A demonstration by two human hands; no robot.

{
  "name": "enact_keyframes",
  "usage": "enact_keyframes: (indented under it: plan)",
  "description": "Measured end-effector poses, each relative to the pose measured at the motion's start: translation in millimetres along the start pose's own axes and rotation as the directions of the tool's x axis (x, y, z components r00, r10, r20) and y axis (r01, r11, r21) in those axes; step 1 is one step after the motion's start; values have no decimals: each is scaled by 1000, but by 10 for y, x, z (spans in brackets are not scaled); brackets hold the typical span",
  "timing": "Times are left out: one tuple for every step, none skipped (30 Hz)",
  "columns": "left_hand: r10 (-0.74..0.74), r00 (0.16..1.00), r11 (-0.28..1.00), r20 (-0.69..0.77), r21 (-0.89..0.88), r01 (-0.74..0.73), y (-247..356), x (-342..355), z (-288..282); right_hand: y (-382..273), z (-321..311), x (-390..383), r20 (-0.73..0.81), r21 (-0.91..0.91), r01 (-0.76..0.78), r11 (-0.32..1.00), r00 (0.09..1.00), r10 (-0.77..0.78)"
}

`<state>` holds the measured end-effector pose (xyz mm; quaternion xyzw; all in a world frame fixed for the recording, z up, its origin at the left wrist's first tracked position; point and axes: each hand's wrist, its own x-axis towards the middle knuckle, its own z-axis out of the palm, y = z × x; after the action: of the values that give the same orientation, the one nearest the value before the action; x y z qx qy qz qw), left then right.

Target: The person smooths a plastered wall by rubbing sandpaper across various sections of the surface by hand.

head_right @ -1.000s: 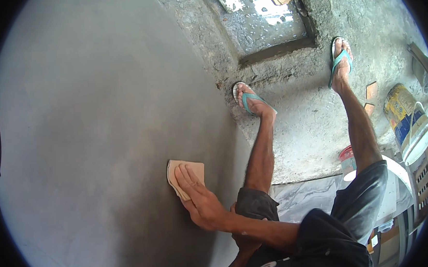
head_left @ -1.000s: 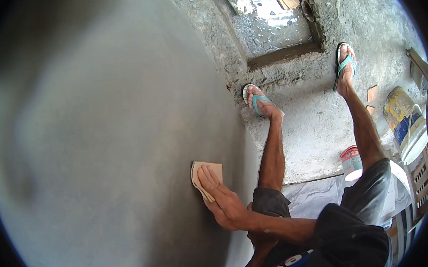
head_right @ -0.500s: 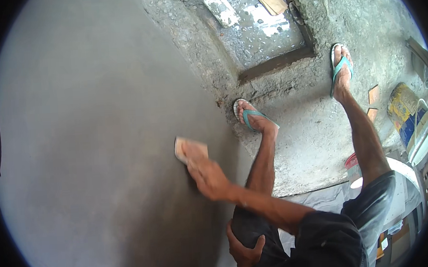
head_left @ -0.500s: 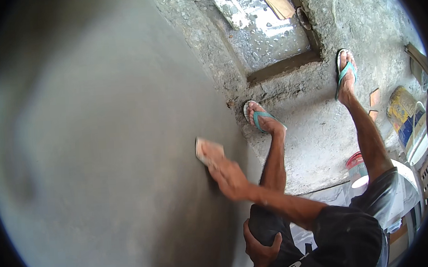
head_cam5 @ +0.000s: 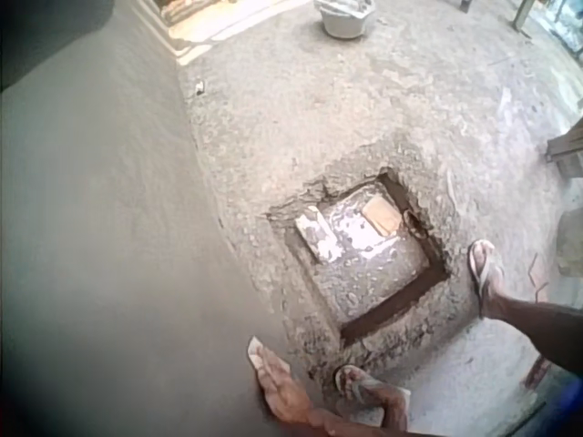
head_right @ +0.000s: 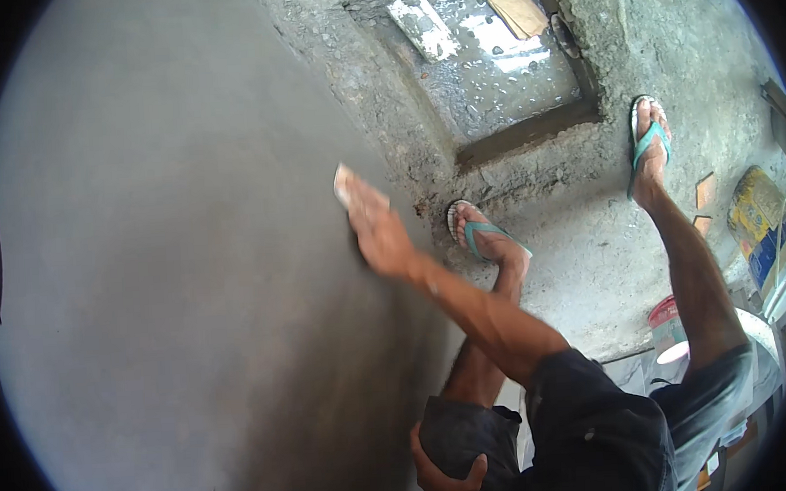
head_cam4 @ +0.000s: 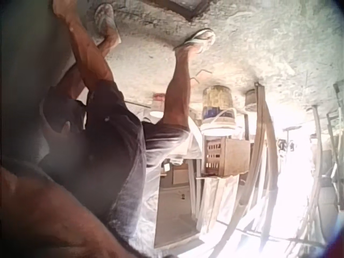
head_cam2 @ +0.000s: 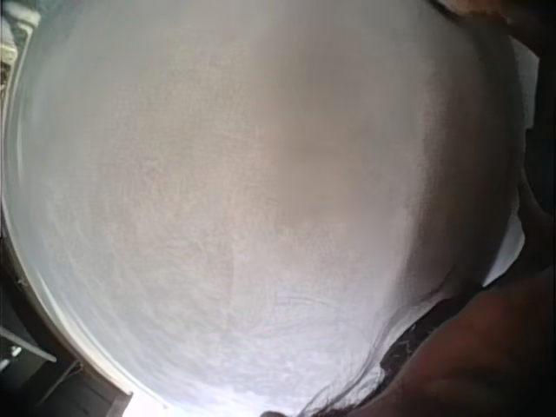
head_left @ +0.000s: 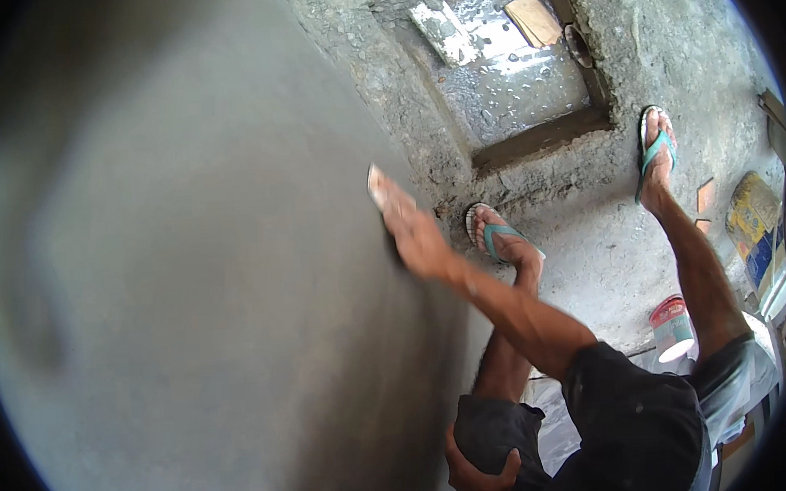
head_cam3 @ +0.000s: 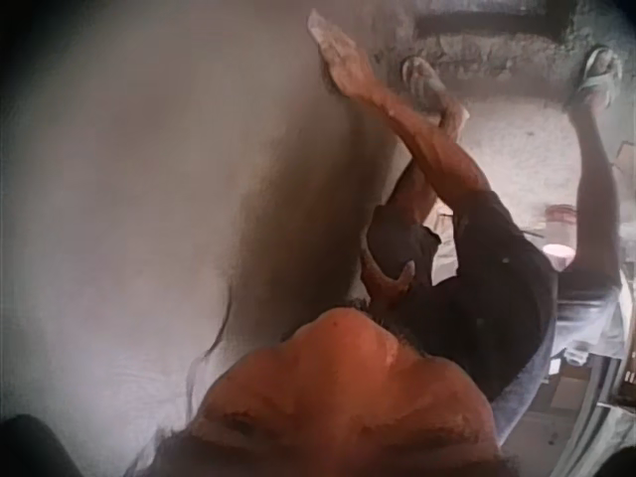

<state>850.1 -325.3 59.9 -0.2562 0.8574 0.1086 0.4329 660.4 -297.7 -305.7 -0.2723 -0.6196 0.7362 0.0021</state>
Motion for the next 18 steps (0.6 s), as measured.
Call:
enact_keyframes:
  plan:
    - [22,999,1000,27,-10,-22,59,1,60,292,-225,522,-57,35,-76,996,995,78]
    - [27,999,1000,30,-9,-27,87,-10,79,445,-309,821,-94,104,-160,982,981,170]
    - [27,1000,1000,9,3,-27,84,8,69,406,-251,927,-85,124,-159,980,982,170]
    - [27,999,1000,-20,17,-26,61,-8,60,317,-246,1011,-4,77,-314,946,949,315]
    - [31,998,999,-55,37,-29,25,-39,78,259,-163,933,14,127,-291,948,956,292]
    - [67,990,996,-126,65,-59,-85,-95,143,250,-110,846,26,173,-272,947,962,271]
    - [69,990,993,-125,103,-56,-119,-115,158,304,46,492,-50,311,-66,948,995,85]
    - [39,993,991,-111,133,-24,-166,-110,98,24,110,26,44,227,-181,957,983,175]
    - [-61,998,983,5,176,59,67,-91,-55,-393,19,-216,117,156,-272,950,960,255]
    - [-54,999,982,-1,181,53,155,-87,-80,-379,-27,-180,113,163,-265,950,962,249]
    - [-12,1000,994,-11,107,14,222,-86,-96,-326,-34,-119,68,144,-152,978,987,143]
    - [24,999,999,-33,37,-23,250,-88,-102,-256,25,-39,30,128,-37,991,999,34]
    - [41,999,999,-15,30,-40,264,-83,-28,5,-84,302,-23,140,-63,988,998,67]
    - [117,992,992,-37,-53,-118,259,-109,53,251,-290,750,-78,153,-89,984,992,102]
    - [162,982,979,-101,-111,-173,224,-168,46,240,-352,1130,31,60,-322,945,947,321]
    - [155,981,981,-117,-102,-167,266,-164,15,160,-394,1349,116,-64,-519,852,844,523]
    - [97,994,994,-50,-50,-99,391,-88,37,264,-625,1280,86,-91,-526,846,842,533]
    - [37,999,999,-19,12,-37,464,-102,71,357,-760,1224,158,-147,-511,847,833,530]
